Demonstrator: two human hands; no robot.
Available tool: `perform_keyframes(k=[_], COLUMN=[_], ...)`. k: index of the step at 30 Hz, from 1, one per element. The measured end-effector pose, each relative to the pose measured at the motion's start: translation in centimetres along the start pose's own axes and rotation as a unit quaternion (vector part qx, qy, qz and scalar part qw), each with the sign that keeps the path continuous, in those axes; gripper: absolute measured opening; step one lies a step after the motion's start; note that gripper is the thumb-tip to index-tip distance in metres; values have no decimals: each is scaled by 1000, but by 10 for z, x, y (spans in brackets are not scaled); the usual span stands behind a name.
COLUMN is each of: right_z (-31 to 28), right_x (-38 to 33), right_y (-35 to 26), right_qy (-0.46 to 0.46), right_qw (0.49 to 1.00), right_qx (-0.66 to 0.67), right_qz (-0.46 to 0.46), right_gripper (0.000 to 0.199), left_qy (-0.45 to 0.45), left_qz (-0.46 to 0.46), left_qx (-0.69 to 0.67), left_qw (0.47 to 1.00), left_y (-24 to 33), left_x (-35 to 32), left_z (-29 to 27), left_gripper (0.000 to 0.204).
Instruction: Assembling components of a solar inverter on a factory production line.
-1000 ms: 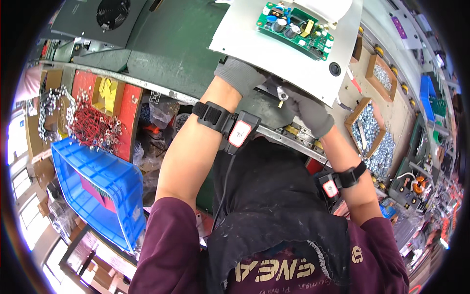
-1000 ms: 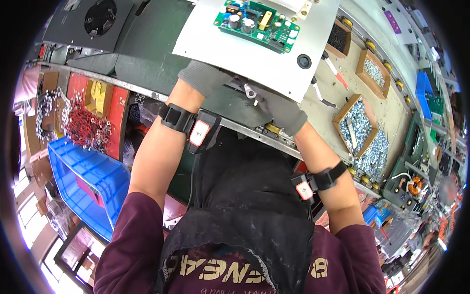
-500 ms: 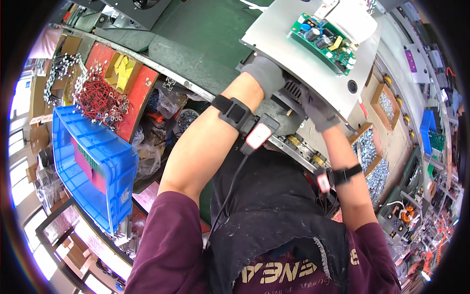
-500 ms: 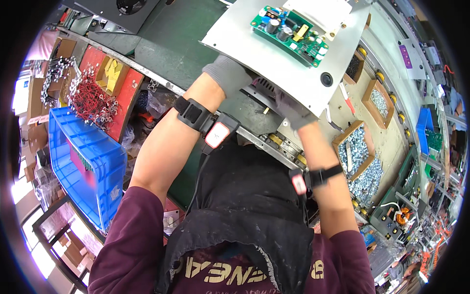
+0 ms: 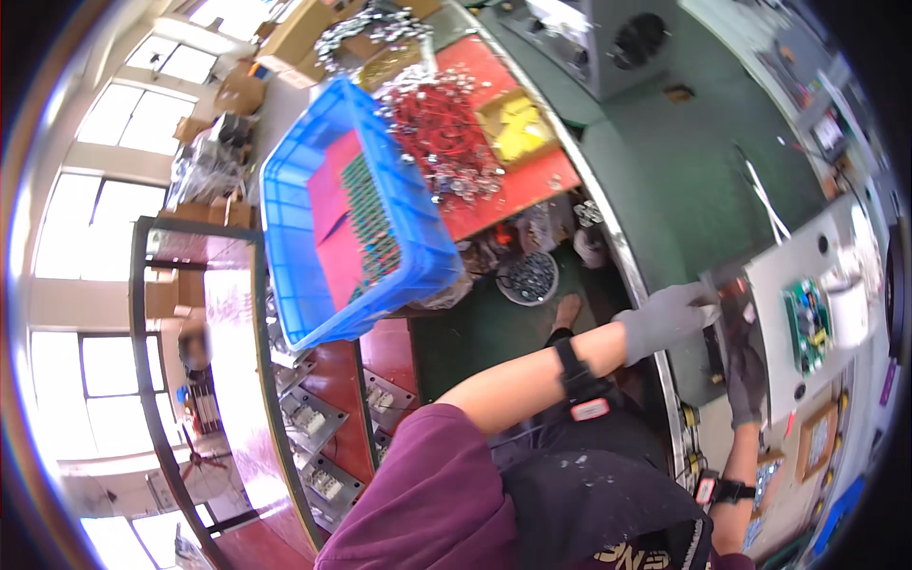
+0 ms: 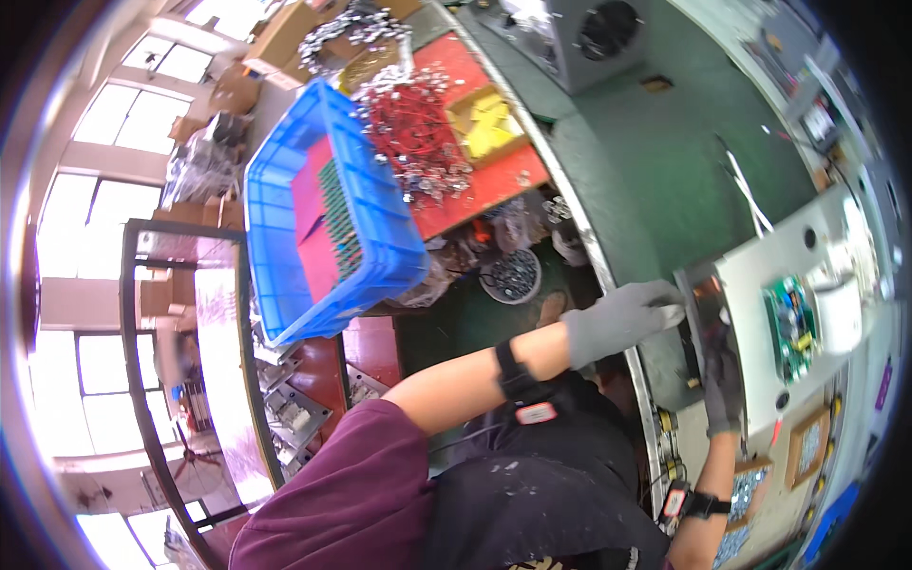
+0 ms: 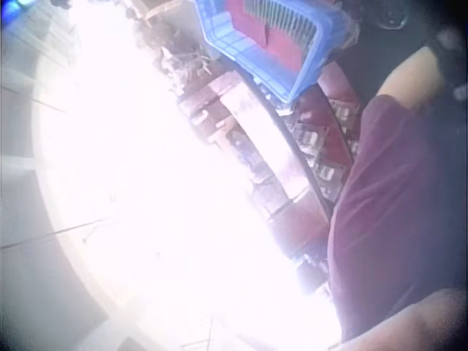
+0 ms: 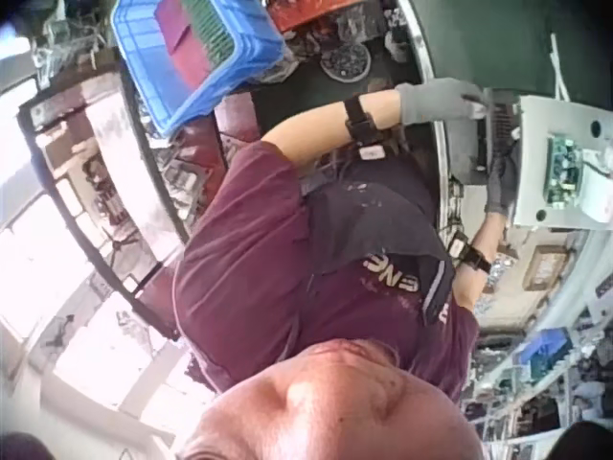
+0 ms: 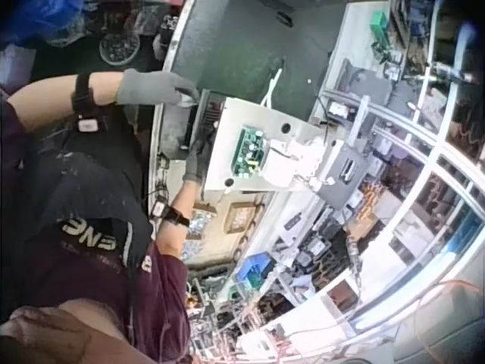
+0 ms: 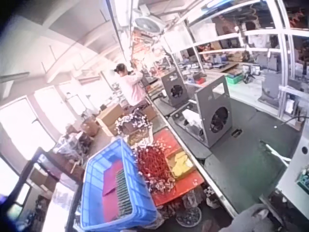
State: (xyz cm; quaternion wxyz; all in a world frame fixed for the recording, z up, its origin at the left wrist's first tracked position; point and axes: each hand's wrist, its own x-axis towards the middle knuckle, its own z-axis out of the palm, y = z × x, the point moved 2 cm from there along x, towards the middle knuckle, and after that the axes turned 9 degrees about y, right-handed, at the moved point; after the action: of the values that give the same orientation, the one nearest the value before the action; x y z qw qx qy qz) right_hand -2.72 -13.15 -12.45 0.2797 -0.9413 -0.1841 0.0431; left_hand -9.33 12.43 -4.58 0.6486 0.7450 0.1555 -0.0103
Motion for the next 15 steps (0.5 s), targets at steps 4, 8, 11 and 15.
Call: perform_keyframes(k=[4, 8, 11, 15], right_z=[-1, 1, 3, -2], right_x=[-5, -5, -4, -19], right_y=[-6, -15, -26, -38], right_qy=[-3, 14, -7, 49], right_qw=[997, 980, 981, 984], right_qx=[-35, -179, -132, -87], right_qz=[69, 85, 142, 148], right_gripper=[35, 38, 40, 42], left_qy=[13, 130, 218, 97], left_qz=[9, -44, -51, -121], left_qx=[-8, 172, 379, 634], left_qw=[1000, 975, 898, 758], left_y=[10, 13, 10, -26], left_x=[-27, -5, 28, 80], left_z=[-158, -323, -425, -467], left_gripper=[34, 31, 30, 42])
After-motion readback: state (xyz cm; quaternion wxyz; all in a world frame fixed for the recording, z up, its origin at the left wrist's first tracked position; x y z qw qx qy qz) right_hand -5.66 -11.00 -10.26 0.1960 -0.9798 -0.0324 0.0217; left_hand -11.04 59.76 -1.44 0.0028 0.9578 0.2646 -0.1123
